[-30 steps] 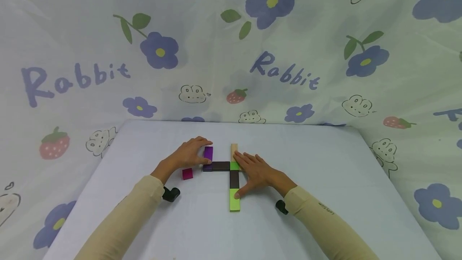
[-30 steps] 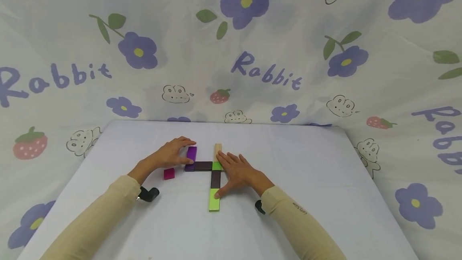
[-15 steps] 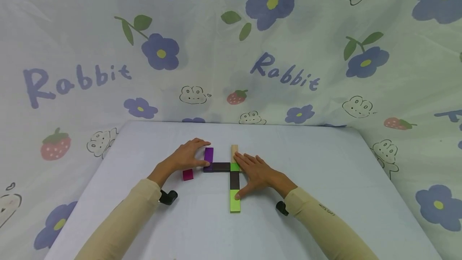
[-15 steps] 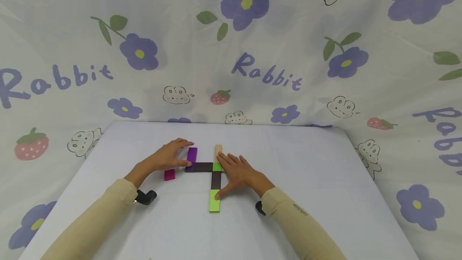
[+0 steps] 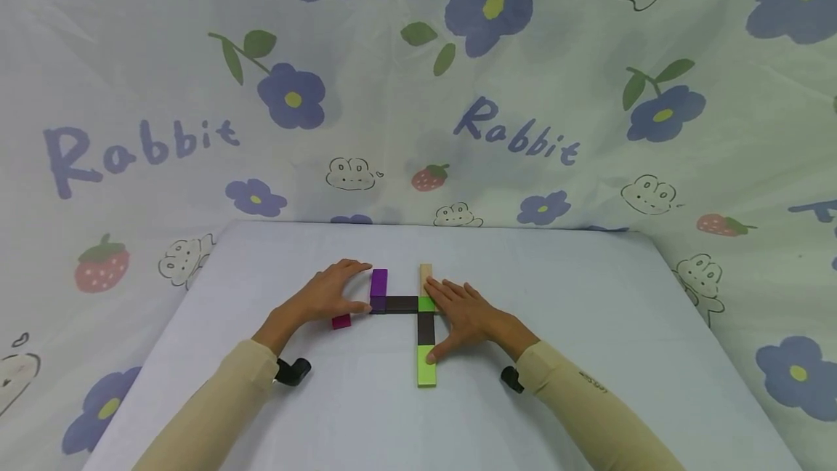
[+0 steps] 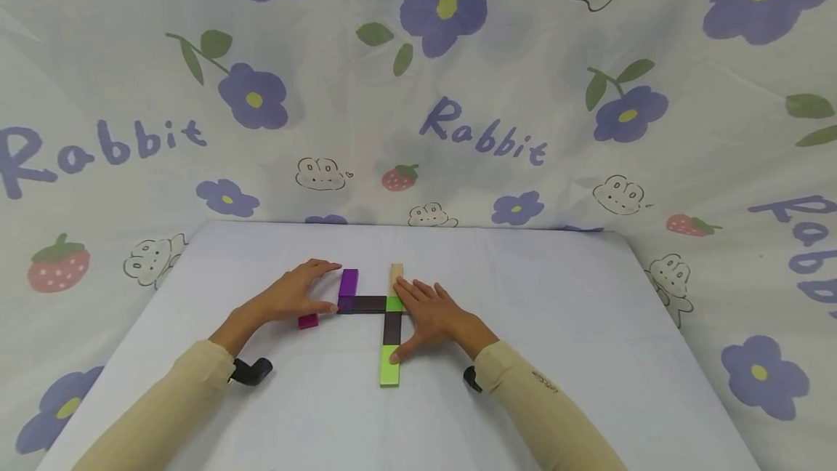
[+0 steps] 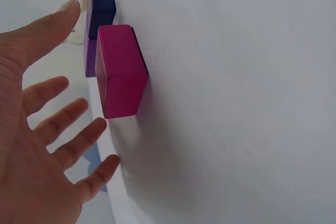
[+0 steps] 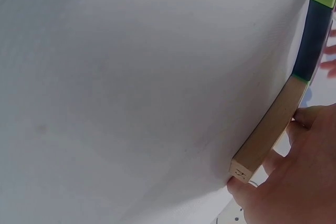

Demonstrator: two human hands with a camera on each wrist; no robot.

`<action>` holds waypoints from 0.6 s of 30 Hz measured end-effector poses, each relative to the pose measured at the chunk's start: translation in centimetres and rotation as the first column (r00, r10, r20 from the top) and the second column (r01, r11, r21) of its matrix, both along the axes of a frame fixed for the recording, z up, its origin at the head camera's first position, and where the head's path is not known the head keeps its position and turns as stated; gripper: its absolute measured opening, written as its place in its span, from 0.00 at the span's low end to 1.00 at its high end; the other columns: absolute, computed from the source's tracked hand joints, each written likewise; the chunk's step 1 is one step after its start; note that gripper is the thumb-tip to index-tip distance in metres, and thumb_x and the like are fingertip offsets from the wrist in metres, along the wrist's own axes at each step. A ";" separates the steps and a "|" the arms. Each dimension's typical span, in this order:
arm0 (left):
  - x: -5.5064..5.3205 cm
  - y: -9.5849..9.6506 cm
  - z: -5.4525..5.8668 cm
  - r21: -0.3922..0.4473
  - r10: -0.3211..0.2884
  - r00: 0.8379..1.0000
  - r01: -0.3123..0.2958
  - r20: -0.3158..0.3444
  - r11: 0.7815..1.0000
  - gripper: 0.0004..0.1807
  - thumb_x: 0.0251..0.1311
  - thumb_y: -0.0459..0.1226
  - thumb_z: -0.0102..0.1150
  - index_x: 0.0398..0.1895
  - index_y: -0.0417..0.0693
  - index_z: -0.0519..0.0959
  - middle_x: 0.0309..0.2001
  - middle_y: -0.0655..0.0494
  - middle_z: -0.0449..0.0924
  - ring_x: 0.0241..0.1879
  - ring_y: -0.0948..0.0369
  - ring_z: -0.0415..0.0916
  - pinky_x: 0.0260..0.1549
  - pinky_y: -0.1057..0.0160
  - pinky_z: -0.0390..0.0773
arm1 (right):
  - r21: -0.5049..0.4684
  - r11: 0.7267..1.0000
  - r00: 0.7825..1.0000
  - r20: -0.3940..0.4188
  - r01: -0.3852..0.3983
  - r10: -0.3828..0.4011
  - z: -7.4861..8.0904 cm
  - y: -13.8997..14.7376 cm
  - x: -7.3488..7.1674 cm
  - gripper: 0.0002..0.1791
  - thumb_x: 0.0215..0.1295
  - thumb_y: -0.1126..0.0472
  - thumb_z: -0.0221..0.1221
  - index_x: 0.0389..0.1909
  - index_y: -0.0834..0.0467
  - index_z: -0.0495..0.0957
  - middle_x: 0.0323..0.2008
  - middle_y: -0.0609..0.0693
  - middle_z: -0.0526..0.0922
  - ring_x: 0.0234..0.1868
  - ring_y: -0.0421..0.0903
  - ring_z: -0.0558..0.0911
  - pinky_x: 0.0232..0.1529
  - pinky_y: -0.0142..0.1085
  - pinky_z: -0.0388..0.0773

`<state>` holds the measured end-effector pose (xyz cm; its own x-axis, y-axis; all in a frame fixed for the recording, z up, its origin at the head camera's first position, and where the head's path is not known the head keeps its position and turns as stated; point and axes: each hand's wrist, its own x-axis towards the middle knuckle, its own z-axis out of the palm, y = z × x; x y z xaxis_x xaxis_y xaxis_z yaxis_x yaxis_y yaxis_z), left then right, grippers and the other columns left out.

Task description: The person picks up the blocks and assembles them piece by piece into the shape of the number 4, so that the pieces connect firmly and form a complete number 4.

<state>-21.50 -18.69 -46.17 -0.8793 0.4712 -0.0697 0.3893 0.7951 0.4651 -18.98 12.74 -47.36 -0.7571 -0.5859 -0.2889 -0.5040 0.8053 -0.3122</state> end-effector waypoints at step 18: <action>3.0 -1.8 -0.7 -0.024 0.001 0.998 -0.003 -0.070 1.000 0.46 0.52 0.52 0.75 0.72 0.44 0.69 0.68 0.40 0.70 0.67 0.39 0.66 0.61 0.30 0.64 | 0.006 1.000 1.000 0.002 0.001 -0.001 0.1 0.0 0.0 0.75 0.40 0.20 0.67 0.83 0.49 0.40 0.82 0.44 0.40 0.81 0.51 0.45 0.77 0.56 0.40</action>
